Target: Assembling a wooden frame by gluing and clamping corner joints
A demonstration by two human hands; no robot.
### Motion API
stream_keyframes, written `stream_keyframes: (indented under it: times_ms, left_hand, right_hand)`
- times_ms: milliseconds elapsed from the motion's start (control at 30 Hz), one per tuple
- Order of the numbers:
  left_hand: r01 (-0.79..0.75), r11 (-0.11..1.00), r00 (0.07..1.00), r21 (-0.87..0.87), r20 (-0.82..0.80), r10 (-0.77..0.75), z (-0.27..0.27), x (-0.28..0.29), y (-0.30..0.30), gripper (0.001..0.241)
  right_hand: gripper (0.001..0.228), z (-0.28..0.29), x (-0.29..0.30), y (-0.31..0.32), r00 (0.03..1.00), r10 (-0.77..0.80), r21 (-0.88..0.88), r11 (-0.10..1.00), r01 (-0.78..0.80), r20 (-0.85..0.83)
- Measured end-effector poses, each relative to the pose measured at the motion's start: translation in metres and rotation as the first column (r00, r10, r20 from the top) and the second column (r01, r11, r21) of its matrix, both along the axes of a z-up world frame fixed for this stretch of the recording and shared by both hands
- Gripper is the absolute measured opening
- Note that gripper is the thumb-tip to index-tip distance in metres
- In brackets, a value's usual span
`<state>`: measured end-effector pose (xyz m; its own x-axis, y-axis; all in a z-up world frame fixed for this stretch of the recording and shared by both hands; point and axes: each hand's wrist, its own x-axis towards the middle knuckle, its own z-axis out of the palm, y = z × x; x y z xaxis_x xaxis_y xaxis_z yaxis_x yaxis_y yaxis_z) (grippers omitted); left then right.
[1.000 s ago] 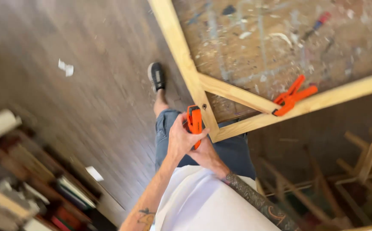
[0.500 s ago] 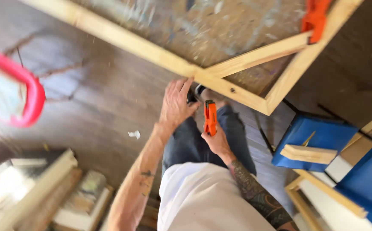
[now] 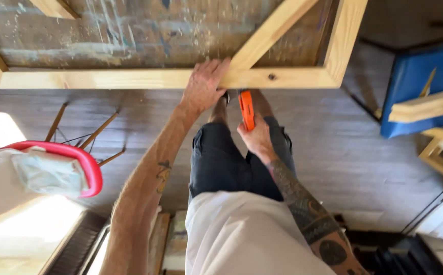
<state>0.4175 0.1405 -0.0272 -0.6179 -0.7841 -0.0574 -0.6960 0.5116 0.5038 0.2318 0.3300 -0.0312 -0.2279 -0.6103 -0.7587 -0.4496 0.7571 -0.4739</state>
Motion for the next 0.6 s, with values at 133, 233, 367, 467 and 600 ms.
stream_keyframes:
  times_ms: [133,233,367,467,600]
  left_hand:
    - [-0.005,0.999,0.999,0.047,-0.039,0.007,-0.013,0.004,0.005,0.094]
    - [0.007,0.999,0.999,0.051,-0.053,-0.004,0.003,0.001,-0.001,0.094]
    - [0.021,0.996,0.997,0.086,-0.072,-0.015,-0.004,0.0,-0.002,0.096]
    - [0.022,0.996,0.998,0.091,-0.066,-0.016,0.006,-0.006,0.0,0.095]
    - [0.015,0.996,0.999,0.087,-0.034,-0.012,0.004,-0.009,-0.001,0.095]
  right_hand:
    - [0.034,-0.018,0.015,0.005,0.999,-0.034,-0.043,0.999,0.032,-0.04]
    - [0.04,-0.009,0.023,-0.008,0.995,-0.026,-0.003,1.0,0.026,-0.095]
    - [0.037,0.018,0.025,-0.047,0.992,-0.059,-0.041,0.998,0.054,-0.111]
    - [0.039,0.053,0.028,-0.081,0.995,-0.087,-0.11,0.991,0.082,-0.047]
    - [0.034,0.009,0.023,-0.067,0.993,-0.064,-0.092,0.994,0.055,-0.102]
